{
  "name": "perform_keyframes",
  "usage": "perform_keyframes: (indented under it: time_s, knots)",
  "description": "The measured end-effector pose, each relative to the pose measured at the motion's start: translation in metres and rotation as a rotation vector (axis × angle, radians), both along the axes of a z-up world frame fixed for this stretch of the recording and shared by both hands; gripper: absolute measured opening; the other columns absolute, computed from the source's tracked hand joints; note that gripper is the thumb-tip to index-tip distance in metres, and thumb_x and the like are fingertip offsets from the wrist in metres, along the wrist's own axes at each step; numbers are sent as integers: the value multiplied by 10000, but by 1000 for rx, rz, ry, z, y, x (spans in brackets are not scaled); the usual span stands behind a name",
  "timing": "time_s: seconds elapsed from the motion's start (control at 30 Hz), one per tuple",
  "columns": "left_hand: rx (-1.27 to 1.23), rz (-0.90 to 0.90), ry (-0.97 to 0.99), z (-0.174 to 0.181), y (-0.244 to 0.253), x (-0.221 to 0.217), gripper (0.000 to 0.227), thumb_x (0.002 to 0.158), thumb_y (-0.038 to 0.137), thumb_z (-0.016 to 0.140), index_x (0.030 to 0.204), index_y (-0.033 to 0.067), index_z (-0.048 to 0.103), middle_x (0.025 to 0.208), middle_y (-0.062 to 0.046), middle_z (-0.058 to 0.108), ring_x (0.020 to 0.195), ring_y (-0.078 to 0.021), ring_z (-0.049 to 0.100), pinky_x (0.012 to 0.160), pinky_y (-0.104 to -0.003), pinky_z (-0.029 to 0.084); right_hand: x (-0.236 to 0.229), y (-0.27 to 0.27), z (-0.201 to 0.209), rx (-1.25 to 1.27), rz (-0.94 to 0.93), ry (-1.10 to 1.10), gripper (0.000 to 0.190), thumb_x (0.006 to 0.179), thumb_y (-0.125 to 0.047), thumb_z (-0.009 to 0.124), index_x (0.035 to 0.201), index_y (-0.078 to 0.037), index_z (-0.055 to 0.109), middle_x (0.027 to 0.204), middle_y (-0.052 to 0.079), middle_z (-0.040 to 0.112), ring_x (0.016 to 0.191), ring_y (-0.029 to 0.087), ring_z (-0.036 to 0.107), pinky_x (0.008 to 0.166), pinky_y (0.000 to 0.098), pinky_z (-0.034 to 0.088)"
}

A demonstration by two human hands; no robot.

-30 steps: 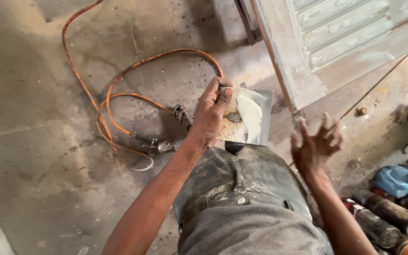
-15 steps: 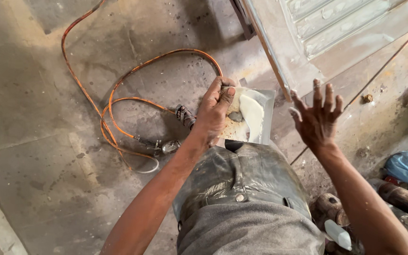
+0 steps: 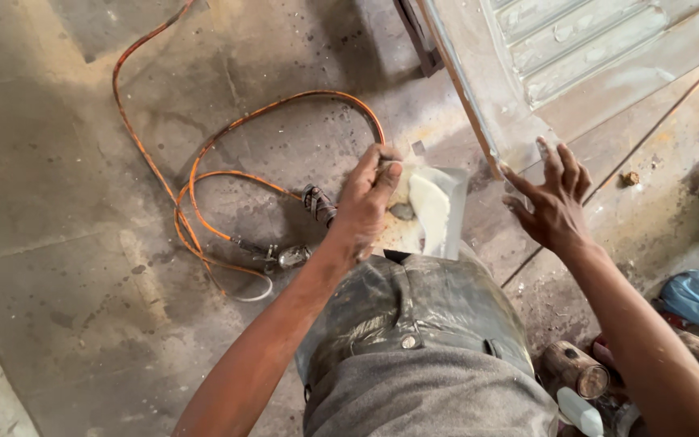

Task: The person applies a white substance to the edges and decorative details of a wooden panel using a small square piece of material and their fingers.

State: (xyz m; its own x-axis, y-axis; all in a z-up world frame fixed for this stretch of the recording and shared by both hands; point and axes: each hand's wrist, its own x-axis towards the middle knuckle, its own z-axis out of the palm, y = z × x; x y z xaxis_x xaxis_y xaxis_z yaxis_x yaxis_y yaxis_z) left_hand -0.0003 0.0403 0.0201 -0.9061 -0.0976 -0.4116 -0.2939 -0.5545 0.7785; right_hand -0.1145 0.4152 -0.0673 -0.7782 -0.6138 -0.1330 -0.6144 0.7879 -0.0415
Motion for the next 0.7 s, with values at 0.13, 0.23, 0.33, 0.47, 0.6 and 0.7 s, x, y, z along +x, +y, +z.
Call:
perform_keyframes:
  time_s: [0.13,0.23,0.33,0.47,0.6,0.7]
  knots:
    - [82,44,-40,-4,-6,5,143,1054,259,556,1053,117,575,825,42,447,762,-94,387,653,-271,420,-5,32,18,-120,-149,-12,312,1070,-420,694,1375,-371,658,1737,138,280,1580,336,190,1289,534,70]
    - [9,41,-23,-8,-8,3,138,1079,244,564,1068,108,582,839,37,436,784,-95,381,695,-249,376,-5,13,24,-193,-88,-6,294,1086,-373,700,1376,-367,656,1690,103,316,1605,296,204,1333,530,68]
    - [-1,3,-5,-9,0,-8,132,1065,251,551,1070,122,578,840,44,459,781,-82,375,681,-243,370,-1,-42,13,-97,36,7,451,939,-368,751,1380,-314,681,1746,178,317,1575,383,194,1282,556,124]
    - [20,-13,84,-8,4,-12,131,1076,238,564,1079,107,567,901,43,486,836,-76,404,748,-239,385,9,-80,17,54,1,214,492,952,-329,775,1436,-288,696,1676,222,321,1584,411,188,1262,541,139]
    - [-3,-9,55,-10,2,-6,143,1074,251,579,1096,109,576,877,42,433,810,-79,356,710,-249,336,33,-77,22,96,-44,321,416,990,-340,797,1393,-307,699,1644,200,328,1585,413,168,1264,544,135]
    - [-7,-30,27,-11,2,-4,155,1058,269,573,1107,123,566,892,49,467,820,-70,379,728,-238,363,39,-71,27,52,-76,282,482,957,-330,803,1426,-302,692,1666,208,325,1576,424,159,1259,561,137]
